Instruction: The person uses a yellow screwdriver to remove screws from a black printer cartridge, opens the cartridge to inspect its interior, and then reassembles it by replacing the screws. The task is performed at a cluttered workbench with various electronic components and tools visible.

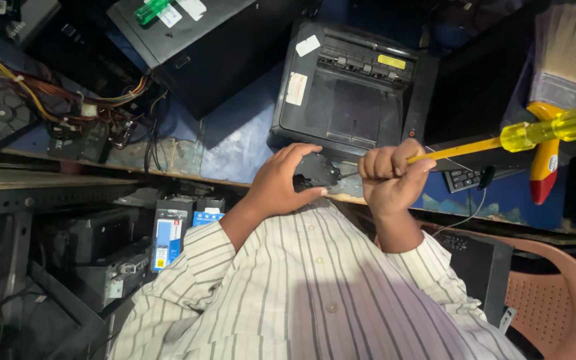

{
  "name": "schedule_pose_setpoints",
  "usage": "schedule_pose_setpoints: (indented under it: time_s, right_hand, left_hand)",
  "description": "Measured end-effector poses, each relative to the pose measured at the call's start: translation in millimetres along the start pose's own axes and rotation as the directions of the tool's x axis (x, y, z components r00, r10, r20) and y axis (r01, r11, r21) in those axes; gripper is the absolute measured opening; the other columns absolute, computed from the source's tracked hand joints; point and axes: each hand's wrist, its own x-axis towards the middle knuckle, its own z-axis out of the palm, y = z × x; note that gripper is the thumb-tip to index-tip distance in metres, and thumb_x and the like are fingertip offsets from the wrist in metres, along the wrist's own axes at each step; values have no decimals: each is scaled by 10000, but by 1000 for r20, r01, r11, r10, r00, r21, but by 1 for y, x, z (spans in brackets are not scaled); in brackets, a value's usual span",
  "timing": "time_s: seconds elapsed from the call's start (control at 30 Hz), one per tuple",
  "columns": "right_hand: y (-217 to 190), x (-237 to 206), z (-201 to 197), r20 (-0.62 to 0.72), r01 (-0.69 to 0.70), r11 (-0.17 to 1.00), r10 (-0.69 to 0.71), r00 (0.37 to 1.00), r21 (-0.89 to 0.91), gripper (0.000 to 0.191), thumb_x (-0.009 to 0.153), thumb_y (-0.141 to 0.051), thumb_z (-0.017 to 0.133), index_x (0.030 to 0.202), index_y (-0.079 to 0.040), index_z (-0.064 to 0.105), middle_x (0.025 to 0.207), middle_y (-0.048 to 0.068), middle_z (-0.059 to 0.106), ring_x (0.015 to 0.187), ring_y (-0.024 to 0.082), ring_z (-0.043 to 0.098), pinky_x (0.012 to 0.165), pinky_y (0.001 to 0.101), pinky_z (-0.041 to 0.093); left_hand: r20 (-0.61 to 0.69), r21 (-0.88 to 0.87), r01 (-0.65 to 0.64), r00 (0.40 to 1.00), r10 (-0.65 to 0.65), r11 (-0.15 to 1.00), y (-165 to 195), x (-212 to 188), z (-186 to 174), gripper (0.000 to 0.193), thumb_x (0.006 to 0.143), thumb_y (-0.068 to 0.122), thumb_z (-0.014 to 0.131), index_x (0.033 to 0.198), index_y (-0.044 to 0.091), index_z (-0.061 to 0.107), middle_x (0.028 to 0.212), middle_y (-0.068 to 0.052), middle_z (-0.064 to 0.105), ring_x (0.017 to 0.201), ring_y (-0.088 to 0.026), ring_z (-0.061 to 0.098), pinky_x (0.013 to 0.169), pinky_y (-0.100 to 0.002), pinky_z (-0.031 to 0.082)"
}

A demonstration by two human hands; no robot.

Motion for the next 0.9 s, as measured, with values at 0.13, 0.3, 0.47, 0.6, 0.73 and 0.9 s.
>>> schedule_pose_setpoints:
  time_s: [0.13, 0.3, 0.47, 0.6, 0.73, 0.9]
  right_hand:
    - [2, 1, 1, 24, 13, 1000, -13, 1000, -12, 551, 1060, -651, 421, 849, -161, 285, 592, -33, 194, 491, 99, 155, 473, 303, 176]
    - [1, 2, 3, 73, 39, 998, -35, 997, -45, 554, 1059, -645, 423, 845, -152, 289, 590, -28, 210, 507, 105, 166, 488, 313, 187]
    - [-1, 2, 4, 88, 49, 996, -43, 995, -69, 561, 1059, -642, 437, 840, -148, 290, 595, -28, 218, 512, 106, 172, 494, 319, 192]
    - [0, 3, 3, 81, 35, 998, -31, 996, -50, 565, 1057, -644, 445, 836, -147, 288, 595, -27, 220, 517, 104, 171, 494, 316, 195]
    - [3, 2, 0, 97, 36, 997, -30, 995, -64, 567, 1050, -650, 451, 834, -150, 291, 595, -28, 220, 516, 108, 174, 492, 320, 204]
    - [7, 5, -4, 189, 36, 998, -27, 982, -46, 545, 1041, -631, 483, 868, -136, 335, 595, -24, 268, 511, 113, 226, 498, 323, 250]
  left_hand:
    - [-6, -1, 4, 1000, -4, 1000, 0, 1, 0, 738, 749, 346, 864, 1378, 123, 551, 1380, -75, 620, 1292, -313, 589, 1067, -429, 471]
    - [-20, -6, -10, 1000, 10, 1000, 0, 2, 0, 745, 745, 343, 870, 1378, 119, 549, 1382, -84, 617, 1288, -320, 590, 1066, -428, 476]
    - [-2, 3, 18, 1000, -18, 1000, 0, 2, -1, 742, 741, 339, 867, 1377, 127, 547, 1378, -82, 615, 1283, -316, 592, 1057, -423, 480]
    - [-4, 3, 3, 1000, -3, 1000, 0, 3, 0, 740, 750, 347, 867, 1381, 130, 546, 1380, -79, 616, 1295, -315, 587, 1070, -428, 475]
    - [-2, 18, 15, 1000, -15, 1000, -1, 3, 1, 744, 746, 355, 868, 1379, 127, 552, 1381, -81, 613, 1303, -319, 575, 1072, -437, 466]
    - [-2, 17, -3, 1000, 3, 1000, -1, 4, 0, 741, 748, 362, 869, 1376, 123, 556, 1383, -81, 613, 1310, -317, 571, 1075, -434, 464]
